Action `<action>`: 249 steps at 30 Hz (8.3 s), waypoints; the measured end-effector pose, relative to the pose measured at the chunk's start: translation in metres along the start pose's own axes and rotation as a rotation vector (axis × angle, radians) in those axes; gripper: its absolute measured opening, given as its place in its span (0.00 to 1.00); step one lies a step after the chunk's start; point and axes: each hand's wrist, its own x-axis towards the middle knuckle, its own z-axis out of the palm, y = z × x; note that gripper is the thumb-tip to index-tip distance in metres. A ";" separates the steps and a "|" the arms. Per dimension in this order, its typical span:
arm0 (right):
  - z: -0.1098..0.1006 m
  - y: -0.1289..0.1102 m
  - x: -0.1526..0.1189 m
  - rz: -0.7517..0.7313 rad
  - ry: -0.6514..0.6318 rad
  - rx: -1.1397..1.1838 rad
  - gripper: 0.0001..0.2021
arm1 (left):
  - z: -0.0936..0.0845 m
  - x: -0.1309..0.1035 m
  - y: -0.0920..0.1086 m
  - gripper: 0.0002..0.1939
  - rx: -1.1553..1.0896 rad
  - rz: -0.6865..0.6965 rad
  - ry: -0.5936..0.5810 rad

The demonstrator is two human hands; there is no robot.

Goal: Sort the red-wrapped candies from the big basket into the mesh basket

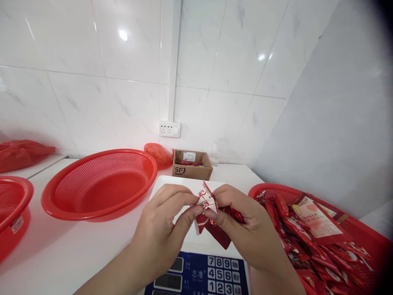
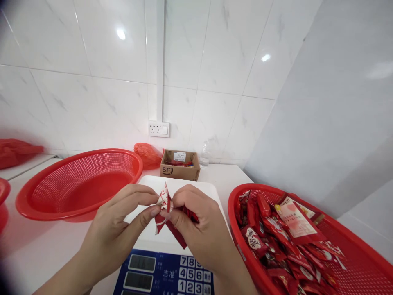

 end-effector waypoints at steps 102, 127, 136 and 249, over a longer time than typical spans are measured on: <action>0.014 -0.006 0.005 0.274 -0.086 0.510 0.18 | 0.020 0.001 0.001 0.13 -1.548 -0.830 -0.400; 0.005 0.003 0.007 0.107 0.017 0.394 0.18 | 0.015 0.000 0.000 0.17 -1.160 -0.636 -0.220; 0.002 0.004 0.003 0.103 0.062 0.259 0.22 | 0.007 0.001 0.007 0.17 -0.319 -0.394 -0.121; -0.001 -0.004 0.002 0.205 0.001 0.518 0.07 | 0.019 0.001 -0.005 0.21 -1.389 -0.869 -0.438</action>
